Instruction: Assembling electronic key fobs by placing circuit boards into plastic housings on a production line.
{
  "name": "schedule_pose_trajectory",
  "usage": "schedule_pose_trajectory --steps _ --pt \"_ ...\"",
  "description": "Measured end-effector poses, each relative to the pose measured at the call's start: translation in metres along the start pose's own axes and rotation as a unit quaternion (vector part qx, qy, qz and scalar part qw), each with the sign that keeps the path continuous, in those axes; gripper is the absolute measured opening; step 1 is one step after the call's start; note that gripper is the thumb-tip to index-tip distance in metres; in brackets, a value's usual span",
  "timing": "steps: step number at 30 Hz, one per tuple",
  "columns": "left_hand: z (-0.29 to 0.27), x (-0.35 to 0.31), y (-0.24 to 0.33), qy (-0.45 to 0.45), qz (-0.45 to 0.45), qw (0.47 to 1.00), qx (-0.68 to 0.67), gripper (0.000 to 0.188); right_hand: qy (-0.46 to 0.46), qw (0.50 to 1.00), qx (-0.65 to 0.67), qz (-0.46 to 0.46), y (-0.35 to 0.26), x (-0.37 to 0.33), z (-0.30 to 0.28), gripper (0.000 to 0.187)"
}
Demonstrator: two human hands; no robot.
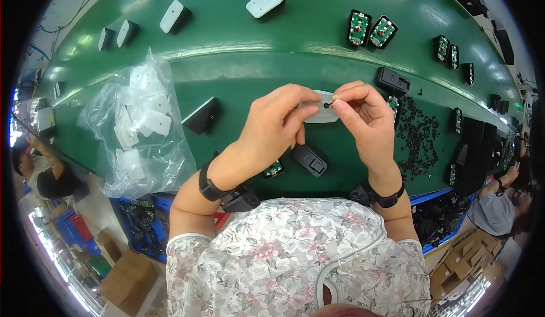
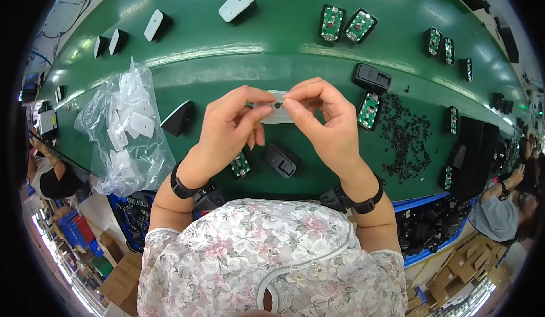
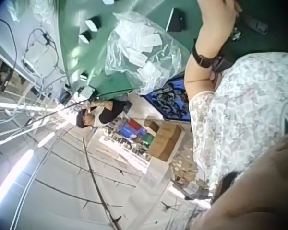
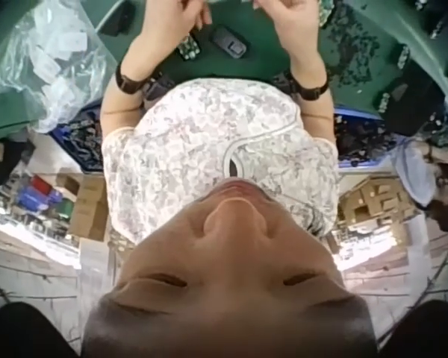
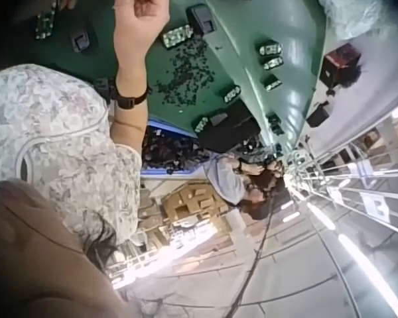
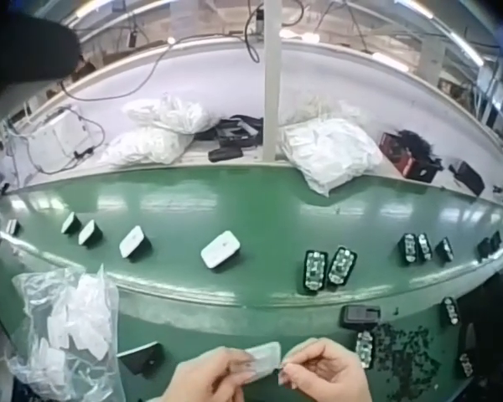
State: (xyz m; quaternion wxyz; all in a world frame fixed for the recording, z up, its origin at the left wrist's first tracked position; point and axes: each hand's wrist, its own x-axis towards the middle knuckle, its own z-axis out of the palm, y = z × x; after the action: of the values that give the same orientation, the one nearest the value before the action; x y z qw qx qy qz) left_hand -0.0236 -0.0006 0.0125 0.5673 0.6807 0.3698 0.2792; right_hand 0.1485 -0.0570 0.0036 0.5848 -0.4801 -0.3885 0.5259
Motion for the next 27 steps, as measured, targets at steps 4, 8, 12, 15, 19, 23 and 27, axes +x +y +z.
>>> schedule_pose_trajectory --steps 4,8,12,15,19,23,27 --pt "0.005 0.003 -0.005 0.019 0.033 0.999 0.001 0.015 0.000 0.991 -0.128 -0.043 0.004 0.004 0.000 0.007" --pt "0.004 0.008 -0.015 0.037 0.131 0.989 0.053 0.018 0.022 0.973 -0.219 -0.069 0.003 0.008 0.005 0.008" --pt "0.003 0.003 -0.004 0.046 -0.059 0.992 -0.099 0.020 0.034 0.860 -0.425 -0.280 0.008 0.008 0.006 0.012" --pt "0.006 0.001 -0.009 0.082 -0.057 0.966 -0.238 0.021 0.042 0.863 -0.424 -0.269 0.007 0.006 0.009 0.013" --pt "0.005 -0.001 -0.015 0.033 -0.083 0.963 -0.254 0.013 0.038 0.866 -0.424 -0.262 0.009 0.007 0.012 0.012" --pt "0.007 -0.002 -0.017 0.043 -0.080 0.960 -0.266 0.007 0.035 0.861 -0.445 -0.245 0.006 0.009 0.013 0.013" --pt "0.012 -0.003 -0.015 0.072 0.018 0.980 -0.184 0.006 0.035 0.882 -0.429 -0.193 0.000 0.008 0.014 0.013"
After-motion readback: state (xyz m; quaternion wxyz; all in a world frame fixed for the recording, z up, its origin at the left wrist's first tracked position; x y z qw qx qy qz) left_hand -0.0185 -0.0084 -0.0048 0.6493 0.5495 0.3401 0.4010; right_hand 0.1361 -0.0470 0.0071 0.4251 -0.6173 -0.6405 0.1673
